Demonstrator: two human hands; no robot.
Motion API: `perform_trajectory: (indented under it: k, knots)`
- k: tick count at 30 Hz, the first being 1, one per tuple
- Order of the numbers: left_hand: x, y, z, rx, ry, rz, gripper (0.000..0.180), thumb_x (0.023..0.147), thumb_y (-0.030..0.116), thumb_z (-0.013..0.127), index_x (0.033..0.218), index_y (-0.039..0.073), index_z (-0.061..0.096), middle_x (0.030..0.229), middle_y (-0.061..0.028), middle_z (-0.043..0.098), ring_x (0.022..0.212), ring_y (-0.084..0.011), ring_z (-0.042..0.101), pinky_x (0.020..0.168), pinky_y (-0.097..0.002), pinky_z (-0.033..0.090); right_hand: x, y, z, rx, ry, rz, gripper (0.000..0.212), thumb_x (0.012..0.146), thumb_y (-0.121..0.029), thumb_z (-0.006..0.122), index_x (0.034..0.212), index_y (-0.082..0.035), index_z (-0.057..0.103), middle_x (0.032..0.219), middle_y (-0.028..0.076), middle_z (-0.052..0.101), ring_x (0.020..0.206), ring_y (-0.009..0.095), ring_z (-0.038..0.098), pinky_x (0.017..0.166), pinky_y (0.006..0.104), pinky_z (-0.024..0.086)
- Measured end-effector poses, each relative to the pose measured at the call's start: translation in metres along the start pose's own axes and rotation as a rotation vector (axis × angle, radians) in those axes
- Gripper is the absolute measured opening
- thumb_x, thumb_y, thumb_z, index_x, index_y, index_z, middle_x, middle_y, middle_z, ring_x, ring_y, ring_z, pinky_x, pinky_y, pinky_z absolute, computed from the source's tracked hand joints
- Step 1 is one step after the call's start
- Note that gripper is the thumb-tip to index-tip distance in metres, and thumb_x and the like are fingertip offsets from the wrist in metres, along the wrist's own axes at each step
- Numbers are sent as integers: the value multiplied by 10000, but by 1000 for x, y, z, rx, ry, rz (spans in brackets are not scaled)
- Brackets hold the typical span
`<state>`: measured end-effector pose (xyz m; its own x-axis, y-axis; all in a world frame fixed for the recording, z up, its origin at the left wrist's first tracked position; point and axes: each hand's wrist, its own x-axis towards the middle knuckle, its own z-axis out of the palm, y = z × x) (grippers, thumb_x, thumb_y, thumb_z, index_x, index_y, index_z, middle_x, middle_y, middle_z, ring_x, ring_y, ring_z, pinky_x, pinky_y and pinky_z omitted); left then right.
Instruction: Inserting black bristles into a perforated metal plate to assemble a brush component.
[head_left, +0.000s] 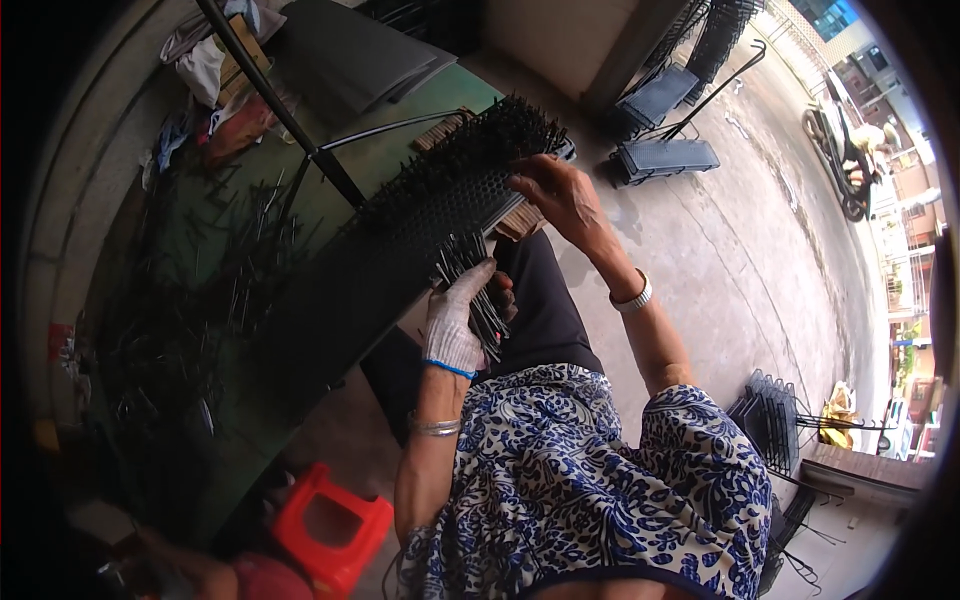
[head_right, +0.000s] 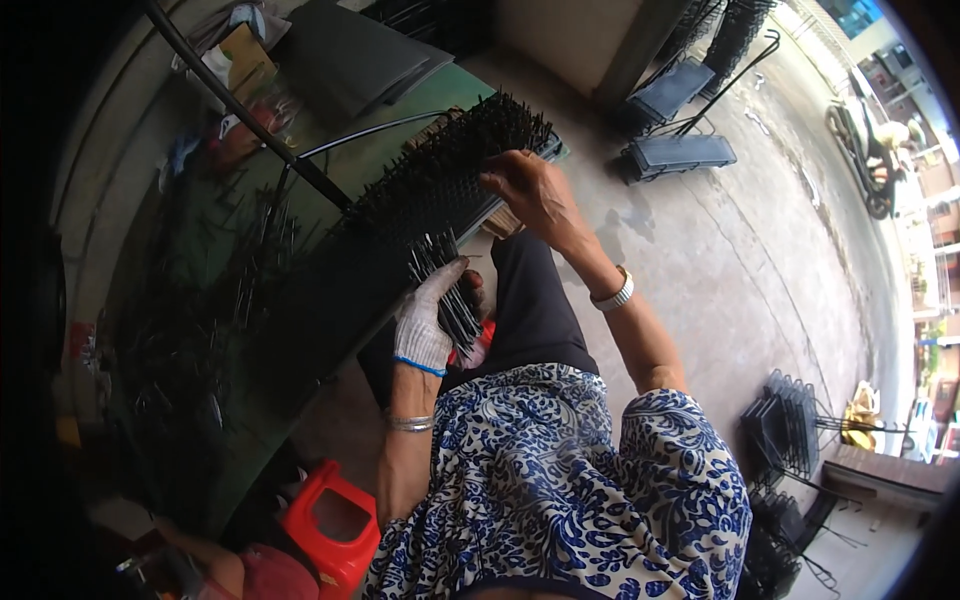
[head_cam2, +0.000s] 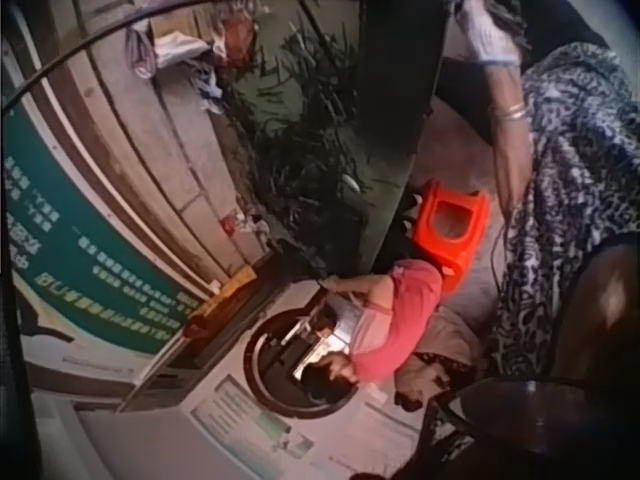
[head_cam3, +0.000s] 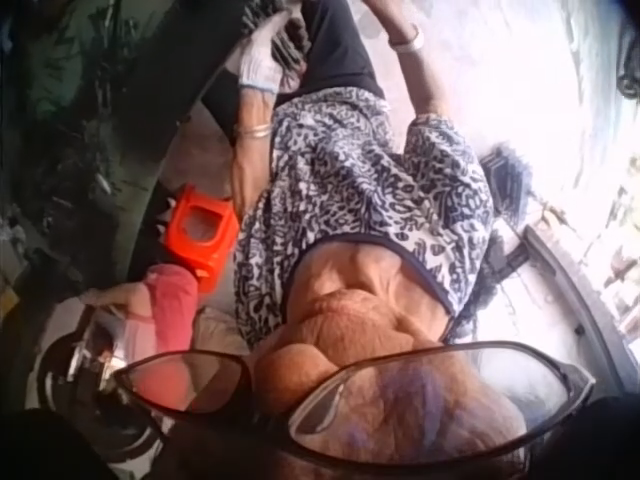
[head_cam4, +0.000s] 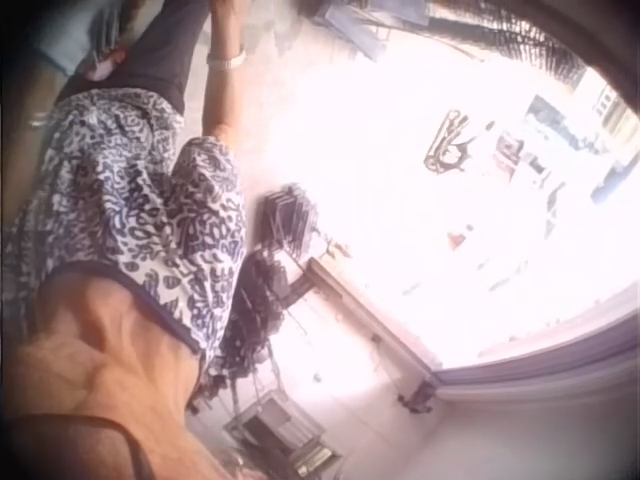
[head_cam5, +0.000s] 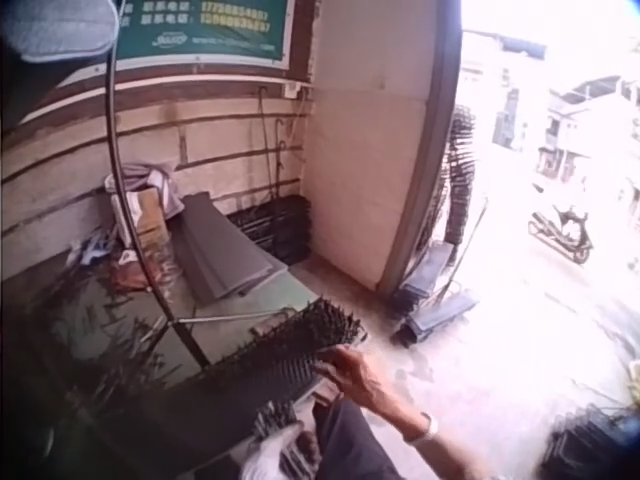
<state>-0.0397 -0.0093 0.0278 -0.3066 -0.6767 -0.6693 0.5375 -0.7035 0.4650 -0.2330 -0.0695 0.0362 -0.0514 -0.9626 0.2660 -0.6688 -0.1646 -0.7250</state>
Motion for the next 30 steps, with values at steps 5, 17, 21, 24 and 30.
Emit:
perform_trajectory:
  k: [5, 17, 21, 24, 30]
  knots:
    - [6, -7, -3, 95, -22, 53, 105, 839, 121, 686, 912, 47, 670, 735, -87, 675, 540, -174, 634, 475, -286, 535, -28, -31, -3, 294, -405, 105, 245, 927, -205, 618, 1041, 12, 629, 860, 45, 661, 756, 93, 600, 691, 254, 487]
    - [16, -8, -15, -203, -141, -73, 185, 923, 240, 595, 1005, 85, 655, 943, -120, 688, 854, -254, 666, 714, -447, 568, -8, 5, -14, -10, 441, -107, 69, 897, -28, 603, 948, -6, 562, 800, 92, 659, 652, 165, 651, 635, 281, 505]
    - [21, -13, -15, -298, -181, -95, 121, 908, 200, 629, 1003, 125, 626, 880, -115, 680, 732, -214, 669, 603, -378, 578, 3, 26, -6, -28, 499, -150, 79, 890, -36, 612, 954, -18, 570, 784, 90, 637, 677, 162, 637, 629, 284, 501]
    - [20, -12, -15, -184, -142, -32, 105, 896, 188, 648, 966, 112, 638, 838, -115, 676, 671, -180, 647, 565, -342, 569, 6, 37, 0, -78, 459, -166, 91, 877, -42, 624, 955, -26, 578, 801, 97, 627, 687, 166, 625, 626, 290, 495]
    - [13, -8, -5, -167, -130, -22, 139, 896, 176, 636, 954, 49, 633, 811, -99, 674, 635, -153, 628, 527, -288, 547, 7, 40, 5, -295, 354, -127, 110, 863, -104, 639, 964, -71, 609, 818, 108, 581, 668, 229, 591, 606, 329, 473]
